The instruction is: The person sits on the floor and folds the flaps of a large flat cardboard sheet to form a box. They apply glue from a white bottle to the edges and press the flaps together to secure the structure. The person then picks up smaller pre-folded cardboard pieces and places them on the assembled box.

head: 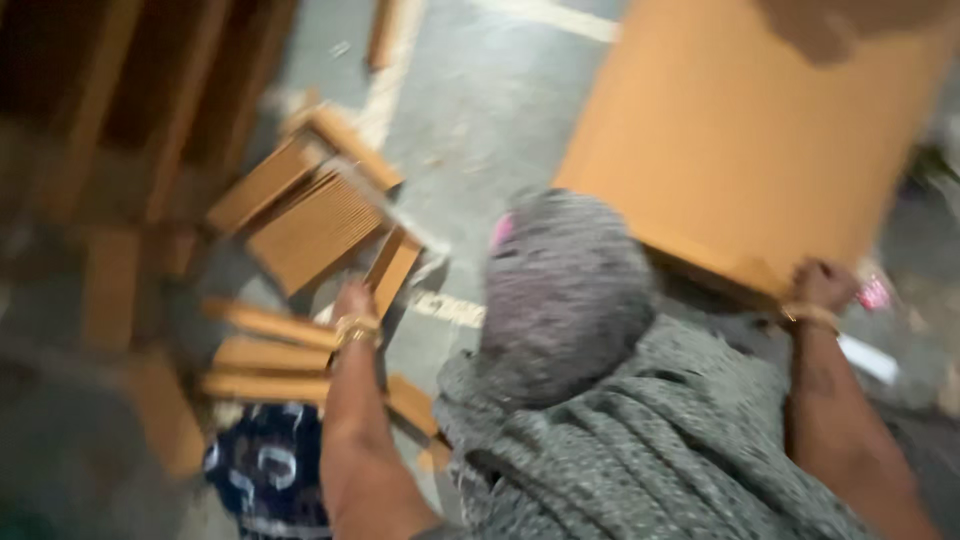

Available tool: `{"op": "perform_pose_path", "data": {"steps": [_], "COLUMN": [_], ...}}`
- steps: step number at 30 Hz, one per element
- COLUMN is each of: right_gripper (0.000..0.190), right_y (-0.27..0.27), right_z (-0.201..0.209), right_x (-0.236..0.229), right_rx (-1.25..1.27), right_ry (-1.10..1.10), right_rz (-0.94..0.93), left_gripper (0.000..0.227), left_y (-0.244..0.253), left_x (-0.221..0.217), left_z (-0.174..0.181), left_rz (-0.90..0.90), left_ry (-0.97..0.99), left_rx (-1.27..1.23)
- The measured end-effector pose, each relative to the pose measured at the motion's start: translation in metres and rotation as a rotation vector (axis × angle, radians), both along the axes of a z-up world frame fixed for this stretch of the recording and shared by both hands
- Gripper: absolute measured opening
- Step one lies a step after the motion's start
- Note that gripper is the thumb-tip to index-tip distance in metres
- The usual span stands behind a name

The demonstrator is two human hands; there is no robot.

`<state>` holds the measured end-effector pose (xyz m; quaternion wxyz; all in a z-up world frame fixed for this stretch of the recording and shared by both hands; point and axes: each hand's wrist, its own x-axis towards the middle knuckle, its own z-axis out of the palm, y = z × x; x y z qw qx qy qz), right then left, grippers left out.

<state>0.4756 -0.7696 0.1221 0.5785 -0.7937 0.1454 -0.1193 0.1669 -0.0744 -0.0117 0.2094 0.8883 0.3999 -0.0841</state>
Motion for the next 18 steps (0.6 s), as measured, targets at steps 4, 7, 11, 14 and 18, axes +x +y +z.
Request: {"op": "perform_pose_path", "data": {"steps": [4, 7, 11, 14, 18], "right_gripper": [0.011, 0.013, 0.011, 0.011, 0.011], "right_y": [-0.027, -0.029, -0.01, -0.01, -0.011], "right_z": [-0.031, -0.054, -0.077, -0.089, -0.105], "right_x": [0.025, 0.041, 0.05, 0.053, 0.055], "right_rx": [0.031, 0.158, 0.22, 0.315, 0.345], "right_ry": [0.069, 0.038, 0.014, 0.032, 0.071], "right_rz": [-0.092, -0.079, 0.019, 0.051, -0.019], "left_gripper": [0.028, 0.025, 0.022, 0.026, 0.033], "left_y": [-0.012, -0.003, 0.004, -0.014, -0.063], "left_x": [0.045, 0.124, 0.209, 0.251, 0.298], "left_z": [0.069, 0.136, 0.22, 0.261, 0.349], "left_rz": [-0.011, -0.084, -0.625, -0.743, -0.716], "left_ry": [-0.128, 0.125, 0.517, 0.54, 0.661], "left_rx": [0.002, 0.173, 0.652, 0.669, 0.655]}}
